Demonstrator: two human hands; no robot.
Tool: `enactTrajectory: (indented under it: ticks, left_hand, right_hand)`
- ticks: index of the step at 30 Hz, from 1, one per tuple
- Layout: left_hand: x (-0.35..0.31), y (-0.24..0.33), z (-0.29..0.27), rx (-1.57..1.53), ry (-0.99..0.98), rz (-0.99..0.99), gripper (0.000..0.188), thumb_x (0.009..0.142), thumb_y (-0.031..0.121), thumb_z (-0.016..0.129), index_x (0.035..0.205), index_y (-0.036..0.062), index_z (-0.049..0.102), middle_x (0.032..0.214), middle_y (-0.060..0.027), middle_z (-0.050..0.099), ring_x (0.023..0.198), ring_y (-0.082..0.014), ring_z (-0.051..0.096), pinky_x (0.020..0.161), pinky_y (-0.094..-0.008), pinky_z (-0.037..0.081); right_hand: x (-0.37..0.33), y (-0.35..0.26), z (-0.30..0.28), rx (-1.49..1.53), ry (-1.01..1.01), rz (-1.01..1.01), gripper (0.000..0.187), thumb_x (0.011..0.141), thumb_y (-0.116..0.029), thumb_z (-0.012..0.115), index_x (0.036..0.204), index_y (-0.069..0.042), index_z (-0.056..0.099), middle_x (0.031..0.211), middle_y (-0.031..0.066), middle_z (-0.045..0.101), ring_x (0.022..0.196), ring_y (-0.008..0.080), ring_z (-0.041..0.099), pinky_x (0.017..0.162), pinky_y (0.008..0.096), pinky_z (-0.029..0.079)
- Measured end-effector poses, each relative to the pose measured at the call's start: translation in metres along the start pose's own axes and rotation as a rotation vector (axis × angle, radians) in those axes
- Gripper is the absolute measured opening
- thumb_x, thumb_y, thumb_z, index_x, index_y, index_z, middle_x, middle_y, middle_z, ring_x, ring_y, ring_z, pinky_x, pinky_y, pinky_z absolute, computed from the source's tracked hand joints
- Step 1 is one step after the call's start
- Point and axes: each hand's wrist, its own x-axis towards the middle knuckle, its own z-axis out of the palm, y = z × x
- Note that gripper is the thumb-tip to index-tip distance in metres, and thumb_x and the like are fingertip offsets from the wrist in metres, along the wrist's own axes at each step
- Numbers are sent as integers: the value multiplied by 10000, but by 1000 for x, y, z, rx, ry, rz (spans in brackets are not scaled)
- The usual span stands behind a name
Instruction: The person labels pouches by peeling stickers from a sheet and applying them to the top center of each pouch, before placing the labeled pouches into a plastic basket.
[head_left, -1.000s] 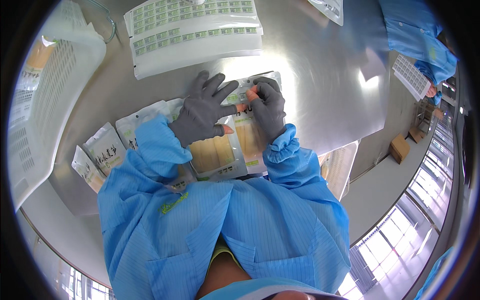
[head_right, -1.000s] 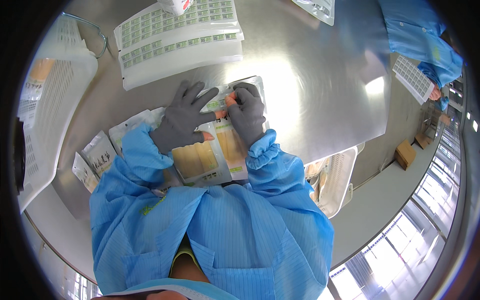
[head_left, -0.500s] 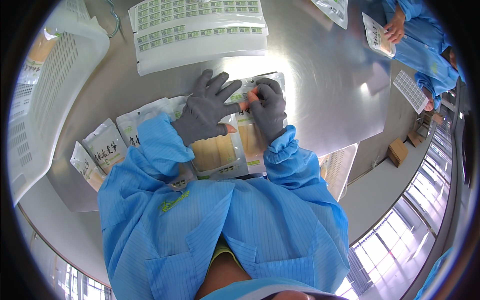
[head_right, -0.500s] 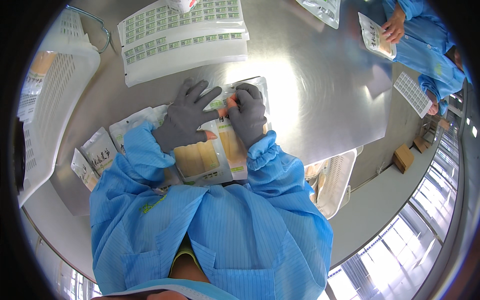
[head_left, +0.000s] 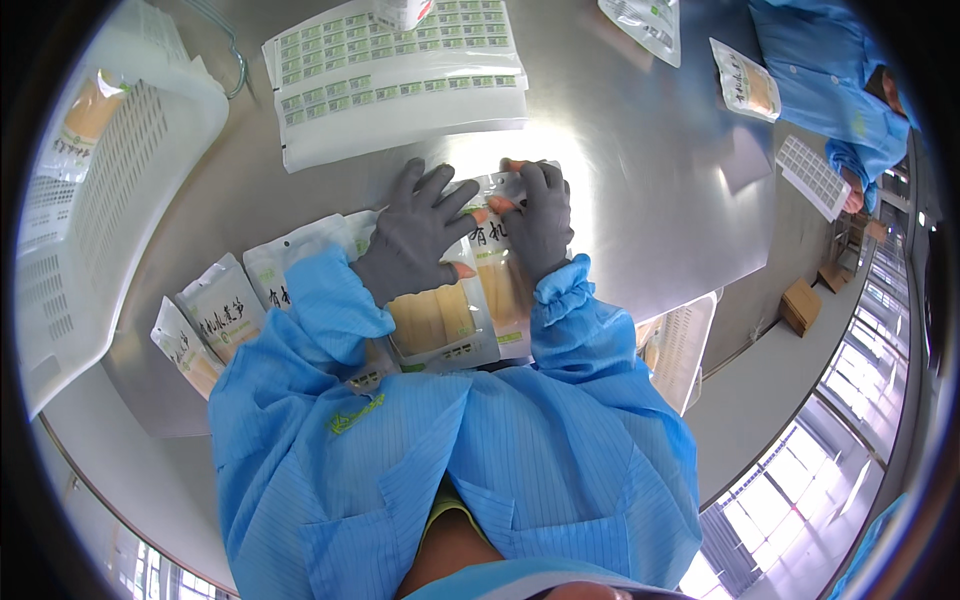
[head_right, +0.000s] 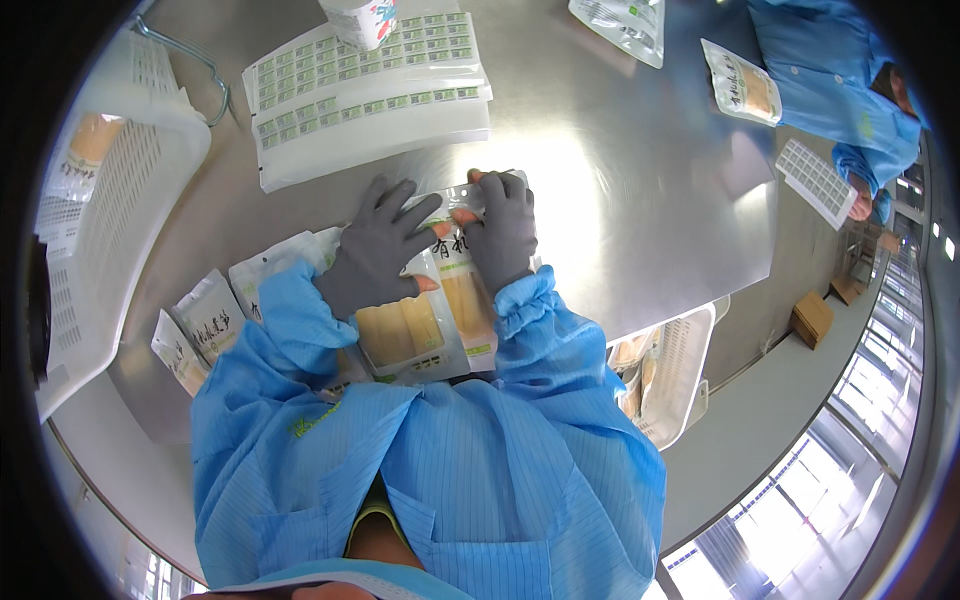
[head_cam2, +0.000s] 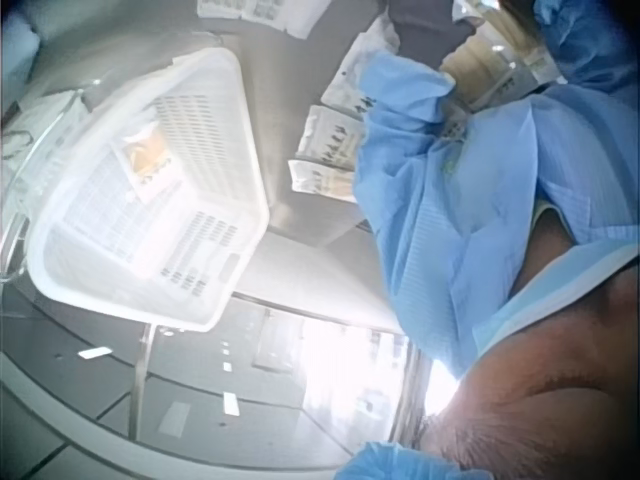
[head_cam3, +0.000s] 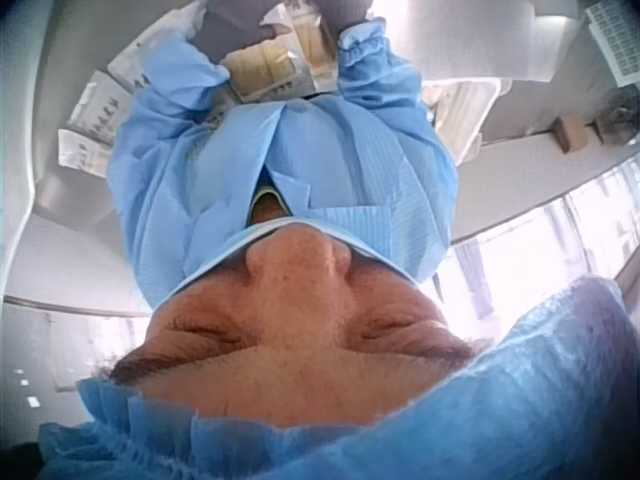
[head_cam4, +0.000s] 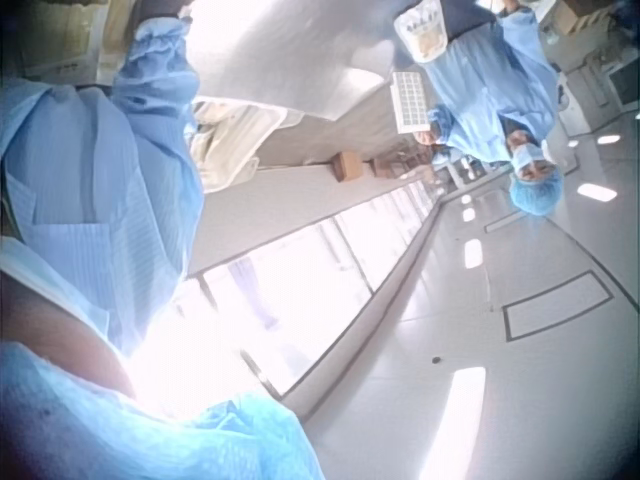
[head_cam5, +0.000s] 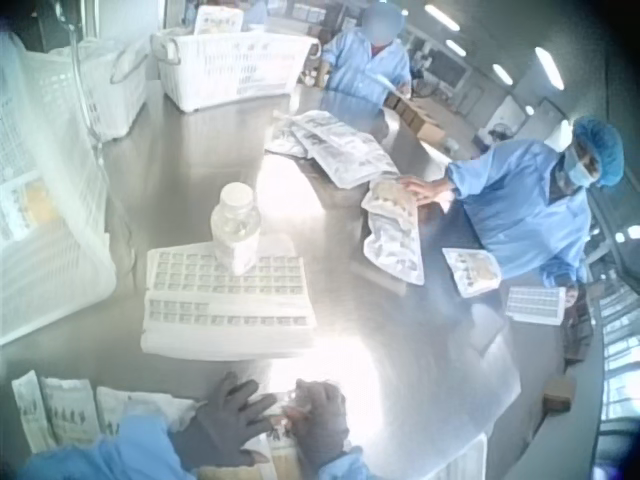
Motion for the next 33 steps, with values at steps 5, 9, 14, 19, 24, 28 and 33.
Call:
enactTrajectory:
  ticks: [5, 9, 14, 19, 24, 28, 33]
  left_hand:
    - [-7, 4, -1, 50, 98, 35, 625, 668, 464, 731, 1182, 121, 636, 1387, -114, 483, 1318, -362, 371, 1138, -596, 203]
    - [-21, 22, 19, -24, 244, 183, 470, 655, 362, 704, 1029, 79, 663, 1351, -145, 504, 1296, -379, 404, 1129, -613, 228]
    - [-61, 60, 23, -150, 113, 300, 364, 694, 369, 653, 953, 115, 674, 1284, -127, 538, 1238, -337, 454, 1080, -621, 281]
    - [-59, 61, 27, -112, 99, 362, 433, 796, 378, 621, 1126, 99, 649, 1344, -131, 498, 1289, -357, 399, 1080, -615, 282]
    - [-41, 67, 59, -218, 187, 312, 563, 816, 365, 665, 1271, 44, 574, 1419, -164, 432, 1372, -410, 284, 1155, -574, 211]
    - [-34, 73, 60, -405, 211, 229, 469, 825, 231, 680, 1246, 43, 589, 1396, -168, 429, 1367, -374, 296, 1179, -457, 233]
    - [-33, 73, 72, -285, 317, 238, 396, 768, 271, 693, 1093, 49, 650, 1298, -143, 516, 1299, -319, 407, 1167, -505, 240]
  right_hand:
    - [8, 22, 1, 348, -36, 177, 436, 740, 9, 700, 1160, -82, 628, 1077, 126, 578, 1031, 331, 555, 841, 388, 509]
    - [3, -2, 2, -73, -32, -96, 493, 692, -124, 784, 1159, -101, 630, 1109, 120, 571, 1041, 333, 544, 899, 412, 487]
    - [29, 0, -7, -9, -258, 62, 393, 765, -249, 738, 1107, -84, 638, 1053, 134, 617, 1006, 349, 561, 875, 444, 481]
    - [84, -53, 34, -88, 50, -484, 256, 783, -158, 685, 1038, -135, 680, 1041, 96, 630, 965, 343, 570, 805, 421, 500]
    - [119, -85, 85, -307, 103, -613, 335, 753, -183, 710, 1085, -159, 671, 1213, 69, 573, 1053, 308, 556, 843, 431, 479]
    - [110, -89, 81, -386, 33, -710, 345, 731, -180, 722, 1070, -140, 678, 1218, 82, 565, 1084, 301, 536, 845, 424, 471]
    - [73, -88, 56, 156, -80, -483, 237, 759, -145, 730, 992, -110, 697, 1209, 78, 576, 1041, 228, 579, 834, 358, 490]
